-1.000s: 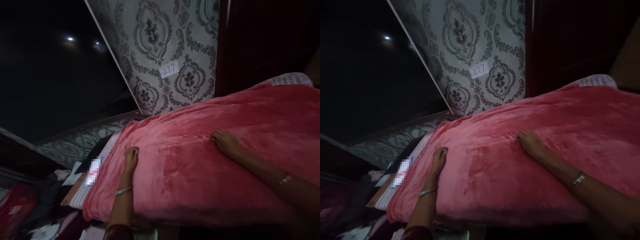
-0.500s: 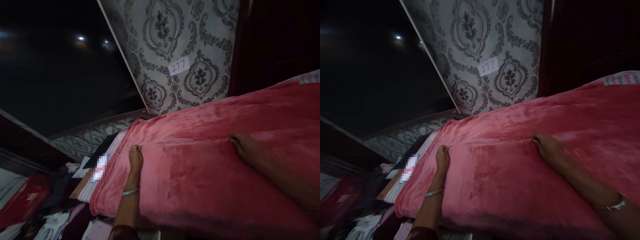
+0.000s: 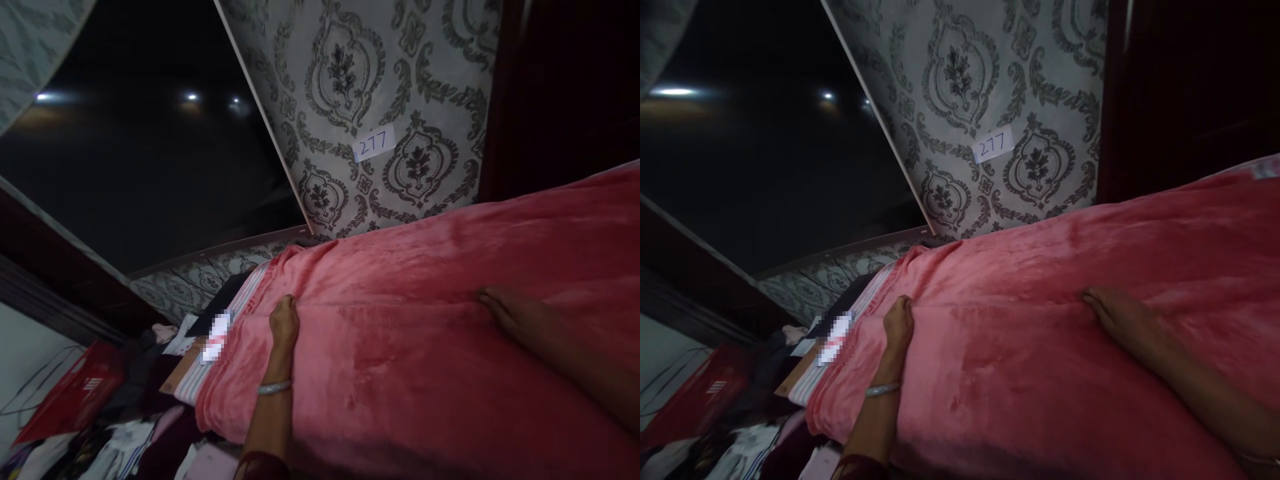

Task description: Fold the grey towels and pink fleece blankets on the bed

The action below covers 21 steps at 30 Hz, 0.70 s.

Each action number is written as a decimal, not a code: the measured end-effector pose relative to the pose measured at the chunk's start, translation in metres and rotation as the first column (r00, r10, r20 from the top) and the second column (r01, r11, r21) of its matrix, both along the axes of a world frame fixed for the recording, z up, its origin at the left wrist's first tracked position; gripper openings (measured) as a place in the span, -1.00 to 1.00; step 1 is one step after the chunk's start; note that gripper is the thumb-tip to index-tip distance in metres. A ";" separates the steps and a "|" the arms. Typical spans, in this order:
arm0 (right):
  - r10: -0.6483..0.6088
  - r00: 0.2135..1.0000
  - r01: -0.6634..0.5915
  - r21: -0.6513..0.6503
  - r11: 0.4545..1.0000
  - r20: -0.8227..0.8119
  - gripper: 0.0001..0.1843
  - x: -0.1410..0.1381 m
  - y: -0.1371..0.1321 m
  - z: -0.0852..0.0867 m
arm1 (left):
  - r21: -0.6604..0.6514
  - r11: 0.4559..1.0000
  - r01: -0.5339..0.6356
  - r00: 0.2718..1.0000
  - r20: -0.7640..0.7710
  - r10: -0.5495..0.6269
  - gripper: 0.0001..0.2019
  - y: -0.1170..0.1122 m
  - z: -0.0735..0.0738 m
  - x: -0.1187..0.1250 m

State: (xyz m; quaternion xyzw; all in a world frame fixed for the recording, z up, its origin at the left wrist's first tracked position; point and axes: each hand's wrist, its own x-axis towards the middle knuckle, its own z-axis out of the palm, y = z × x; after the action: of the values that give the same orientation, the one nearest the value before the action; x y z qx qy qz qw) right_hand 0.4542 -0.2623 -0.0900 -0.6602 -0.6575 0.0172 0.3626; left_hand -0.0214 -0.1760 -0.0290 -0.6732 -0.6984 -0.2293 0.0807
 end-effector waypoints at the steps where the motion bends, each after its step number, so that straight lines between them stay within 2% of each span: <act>1: 0.030 1.000 -0.030 -0.012 0.999 0.008 -0.56 -0.001 -0.001 0.003 | 0.002 1.000 0.003 1.000 -0.006 -0.003 -0.70 0.000 0.000 0.000; 4: 0.125 0.991 -0.122 -0.056 0.991 0.039 -0.52 -0.005 -0.005 0.012 | -0.005 1.000 -0.003 1.000 -0.021 0.003 -0.68 0.000 0.000 0.000; 7: 0.192 0.976 -0.188 -0.047 0.981 0.105 -0.47 -0.005 -0.008 0.013 | 0.002 1.000 -0.008 0.999 -0.034 0.008 -0.69 0.001 -0.001 0.001; 11: 0.249 0.944 -0.272 0.086 0.958 0.219 -0.51 0.000 -0.009 0.007 | 0.044 0.999 -0.005 0.998 -0.057 0.007 -0.71 0.001 -0.004 0.002; 14: 0.184 0.955 -0.238 0.232 0.943 0.233 -0.50 0.004 -0.009 0.005 | 0.054 0.998 -0.010 0.998 -0.061 0.013 -0.69 0.000 -0.004 0.004; 16: 0.154 0.962 -0.213 0.273 0.938 0.224 -0.50 0.005 -0.009 0.005 | 0.020 1.000 -0.008 0.998 -0.068 0.010 -0.67 -0.002 -0.003 0.006; 21: 0.194 0.966 -0.219 0.140 0.966 0.173 -0.54 0.004 -0.008 0.003 | -0.079 0.997 -0.001 0.996 -0.084 -0.006 -0.71 -0.007 -0.004 0.012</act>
State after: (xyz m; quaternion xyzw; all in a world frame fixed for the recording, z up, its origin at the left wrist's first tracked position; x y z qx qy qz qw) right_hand 0.4584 -0.2698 -0.0875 -0.5562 -0.7489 -0.0495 0.3568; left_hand -0.0090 -0.1829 -0.0335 -0.6857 -0.7021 -0.1732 0.0832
